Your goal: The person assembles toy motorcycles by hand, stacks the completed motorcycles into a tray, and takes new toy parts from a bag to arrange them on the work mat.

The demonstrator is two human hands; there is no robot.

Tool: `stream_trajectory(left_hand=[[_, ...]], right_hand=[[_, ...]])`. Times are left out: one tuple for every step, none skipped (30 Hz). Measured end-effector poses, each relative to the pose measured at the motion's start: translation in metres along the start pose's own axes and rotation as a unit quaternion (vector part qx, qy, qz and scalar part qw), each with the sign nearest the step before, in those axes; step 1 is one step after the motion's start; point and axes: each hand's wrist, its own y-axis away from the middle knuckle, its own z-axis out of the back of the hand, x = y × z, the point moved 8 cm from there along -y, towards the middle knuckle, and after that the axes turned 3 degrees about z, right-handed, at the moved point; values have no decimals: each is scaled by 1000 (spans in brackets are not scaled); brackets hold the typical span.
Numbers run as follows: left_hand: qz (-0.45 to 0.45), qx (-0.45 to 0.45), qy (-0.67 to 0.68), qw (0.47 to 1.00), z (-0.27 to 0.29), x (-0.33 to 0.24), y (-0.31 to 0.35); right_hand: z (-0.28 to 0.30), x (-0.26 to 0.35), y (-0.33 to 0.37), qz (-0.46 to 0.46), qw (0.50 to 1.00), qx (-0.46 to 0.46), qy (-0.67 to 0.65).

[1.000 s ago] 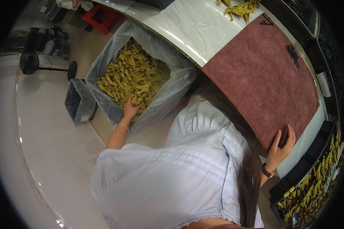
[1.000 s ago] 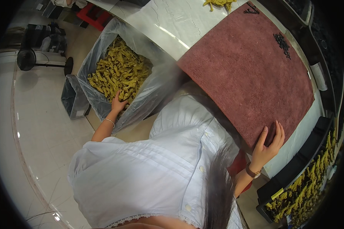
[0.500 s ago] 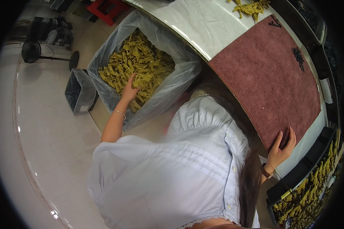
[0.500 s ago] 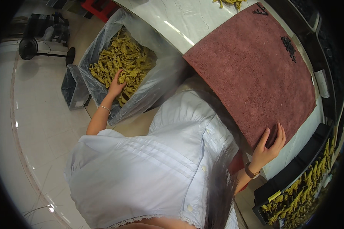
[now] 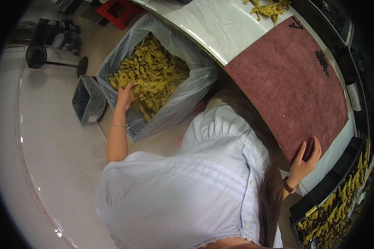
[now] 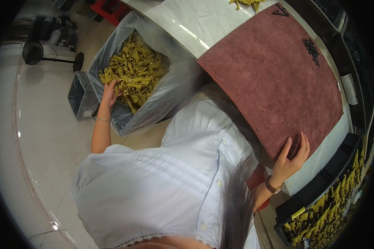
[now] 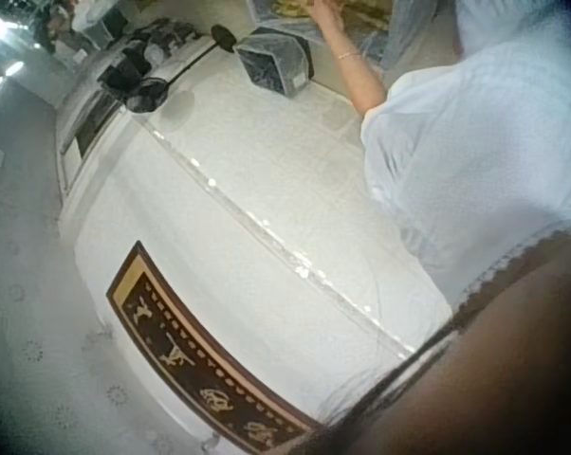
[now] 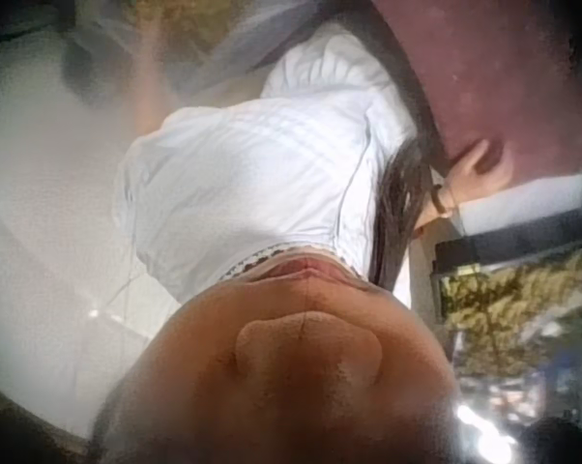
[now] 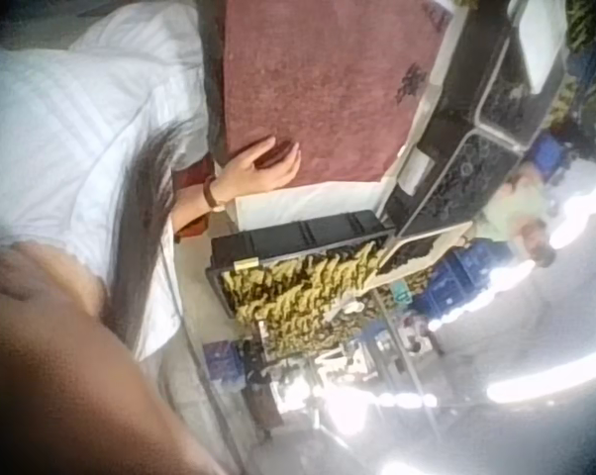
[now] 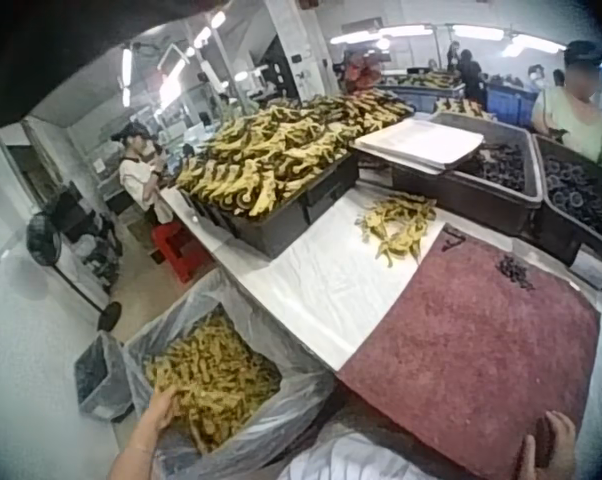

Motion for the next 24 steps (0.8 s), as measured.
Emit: stream_trajectory(left_hand=[[-8,-3,42,999,-1,-5,2],[-19,11,58,998,-4,-12,7],[-22,13,56,998,-11,-21,15],[-55,4,78,995,-18,-35,21],[-88,-4,101,991,-25,-50,26],[-141,31,128,981,-36,-68,32],[-142,37,126,981,-57,-85,44],[-237,80,127,960,-89,-119,70],[-329,124,128,927,-121,-153,99],[-360,178,119,908,-156,-176,121],[-388,235,111,884,-193,-194,141],[-441,280,81,849,-227,-212,163],[-493,323,51,806,-262,-226,186],[-529,340,43,776,-295,-236,211],[-571,396,35,718,-331,-236,231],[-560,474,23,679,-366,-229,246],[-601,502,-12,621,-396,-226,263],[-673,425,-133,591,-420,-221,279],[-761,344,-242,494,-441,-206,293],[-822,248,-343,381,-458,-189,301],[-825,249,-339,378,-465,-189,309],[-818,232,-360,385,-474,-190,317],[-810,213,-382,392,-480,-193,323],[-773,239,-419,412,-486,-195,324]], right_hand=[[0,-1,0,-1,1000,-1,-2],[0,-1,0,-3,1000,-2,-3],[0,-3,1,-6,1000,-5,-4],[1,-2,0,-4,1000,-2,-1],[2,-2,0,-4,1000,0,2],[2,-2,-1,-7,1000,-3,3],[1,-1,-1,-7,1000,-1,-5],[0,0,-1,-4,1000,1,-10],[1,0,-2,-7,1000,-3,-4],[0,0,-1,-5,1000,-3,-9],[0,-2,1,-5,1000,-4,-9],[2,-4,1,-15,1000,-7,-15],[4,-5,1,-20,1000,-13,-9],[5,-3,-1,-21,1000,-12,-20],[6,-4,1,-27,999,-16,-30],[7,-3,1,-20,999,-19,-24],[8,-3,0,-21,999,-24,-20],[7,-4,-1,-29,998,-25,-41],[6,-4,-1,-35,997,-25,-64],[6,-4,-1,-37,996,-28,-76],[5,-4,-1,-37,996,-33,-72],[5,-6,1,-42,996,-37,-71],[5,-7,2,-46,996,-39,-72],[6,-8,2,-49,996,-41,-70]])
